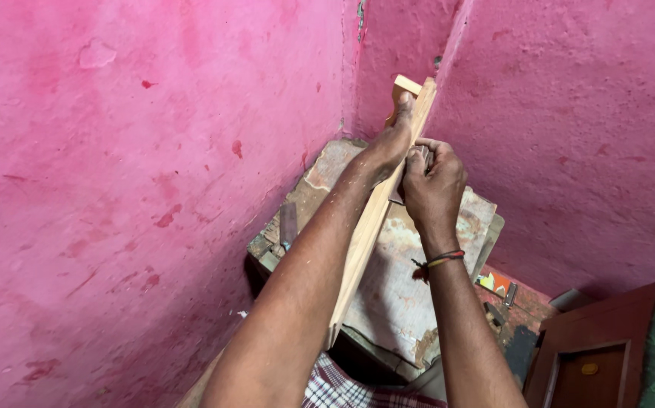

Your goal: The person sands the edges and surfaces of a wooden board using a sanding block. They hold the board upright to sand the sides and then lay it flat to sand the face, smoothing the wood throughout the clip.

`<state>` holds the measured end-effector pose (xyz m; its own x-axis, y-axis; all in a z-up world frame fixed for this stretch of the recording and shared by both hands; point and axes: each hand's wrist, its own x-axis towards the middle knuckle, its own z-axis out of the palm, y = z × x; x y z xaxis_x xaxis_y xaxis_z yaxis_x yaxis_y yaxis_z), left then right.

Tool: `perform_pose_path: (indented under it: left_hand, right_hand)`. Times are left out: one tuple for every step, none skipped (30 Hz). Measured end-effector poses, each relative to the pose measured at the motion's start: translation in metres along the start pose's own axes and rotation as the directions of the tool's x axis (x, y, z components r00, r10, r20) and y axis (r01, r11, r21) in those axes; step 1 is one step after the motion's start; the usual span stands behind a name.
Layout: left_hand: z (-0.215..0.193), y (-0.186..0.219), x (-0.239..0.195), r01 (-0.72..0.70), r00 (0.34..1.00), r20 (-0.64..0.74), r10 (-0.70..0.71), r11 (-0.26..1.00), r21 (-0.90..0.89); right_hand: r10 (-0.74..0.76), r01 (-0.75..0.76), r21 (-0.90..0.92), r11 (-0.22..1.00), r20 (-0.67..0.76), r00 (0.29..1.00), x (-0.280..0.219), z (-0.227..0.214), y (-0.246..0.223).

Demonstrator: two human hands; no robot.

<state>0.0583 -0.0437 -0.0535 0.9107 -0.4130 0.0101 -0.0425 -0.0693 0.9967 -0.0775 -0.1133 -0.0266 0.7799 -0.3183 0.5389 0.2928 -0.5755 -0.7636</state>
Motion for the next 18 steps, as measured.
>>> perform_pose_path:
  left_hand:
    - [0.001, 0.001, 0.001, 0.041, 0.999, -0.023, -0.041, 0.999, -0.001]
    - [0.002, 0.003, 0.004, 0.011, 1.0, -0.023, -0.01, 1.0, 0.012]
    - [0.004, 0.002, 0.006, -0.013, 1.0, -0.019, 0.014, 1.0, 0.023]
    - [0.006, 0.002, 0.008, -0.037, 0.999, -0.014, 0.038, 0.999, 0.034]
    - [0.006, 0.003, 0.012, -0.073, 0.997, 0.005, 0.073, 0.997, 0.025]
    - [0.006, 0.003, 0.016, -0.108, 0.994, 0.023, 0.108, 0.994, 0.015]
    - [0.007, 0.001, 0.017, -0.141, 0.989, 0.042, 0.141, 0.99, 0.003]
    - [0.008, -0.003, 0.017, -0.132, 0.99, 0.053, 0.133, 0.991, -0.009]
    - [0.008, -0.003, 0.019, -0.128, 0.989, 0.064, 0.129, 0.992, -0.019]
    - [0.009, -0.004, 0.02, -0.124, 0.989, 0.076, 0.126, 0.992, -0.03]
    - [0.009, -0.005, 0.02, -0.122, 0.99, 0.071, 0.123, 0.992, -0.026]
    - [0.01, -0.005, 0.021, -0.119, 0.991, 0.066, 0.12, 0.993, -0.022]
    - [0.01, -0.005, 0.021, -0.12, 0.991, 0.059, 0.12, 0.993, -0.018]
    - [0.012, -0.005, 0.022, -0.111, 0.992, 0.062, 0.112, 0.994, -0.018]
    - [0.012, -0.004, 0.022, -0.102, 0.993, 0.062, 0.102, 0.995, -0.015]
    - [0.013, -0.004, 0.022, -0.092, 0.994, 0.063, 0.093, 0.996, -0.013]
    - [0.011, -0.004, 0.021, -0.102, 0.993, 0.052, 0.103, 0.995, -0.016]
    - [0.008, -0.004, 0.021, -0.112, 0.993, 0.04, 0.113, 0.994, -0.019]
  right_hand:
    - [-0.011, 0.011, 0.011, 1.0, -0.005, 1.0, -0.006, -0.002, -0.005]
    - [-0.022, 0.022, 0.022, 1.0, -0.01, 1.0, -0.014, -0.006, -0.011]
    - [-0.026, 0.027, 0.031, 0.999, -0.013, 1.0, -0.026, -0.011, -0.016]
    - [-0.005, 0.005, -0.005, 1.0, 0.001, 1.0, -0.037, -0.016, -0.023]
    - [0.016, -0.015, -0.041, 0.999, 0.012, 1.0, -0.048, -0.019, -0.031]
    - [0.036, -0.034, -0.077, 0.996, 0.022, 0.999, -0.059, -0.023, -0.039]
    - [0.071, -0.067, -0.083, 0.994, 0.042, 0.997, -0.071, -0.027, -0.048]
    - [0.106, -0.1, -0.089, 0.991, 0.062, 0.992, -0.084, -0.031, -0.057]
    - [0.136, -0.128, -0.095, 0.987, 0.078, 0.988, -0.095, -0.035, -0.065]
    - [0.111, -0.104, -0.087, 0.991, 0.076, 0.991, -0.107, -0.039, -0.074]
    - [0.086, -0.08, -0.079, 0.994, 0.072, 0.994, -0.121, -0.044, -0.082]
    - [0.06, -0.055, -0.072, 0.996, 0.069, 0.996, -0.132, -0.048, -0.09]
    - [0.104, -0.101, -0.047, 0.994, 0.068, 0.992, -0.141, -0.05, -0.096]
    - [0.147, -0.146, -0.023, 0.989, 0.069, 0.987, -0.15, -0.052, -0.101]
    - [0.191, -0.191, 0.005, 0.982, 0.073, 0.979, -0.155, -0.053, -0.104]
    - [0.135, -0.134, -0.02, 0.991, 0.065, 0.989, -0.152, -0.052, -0.102]
    - [0.079, -0.077, -0.043, 0.996, 0.057, 0.995, -0.145, -0.049, -0.097]
    - [0.023, -0.02, -0.066, 0.998, 0.051, 0.998, -0.137, -0.046, -0.092]
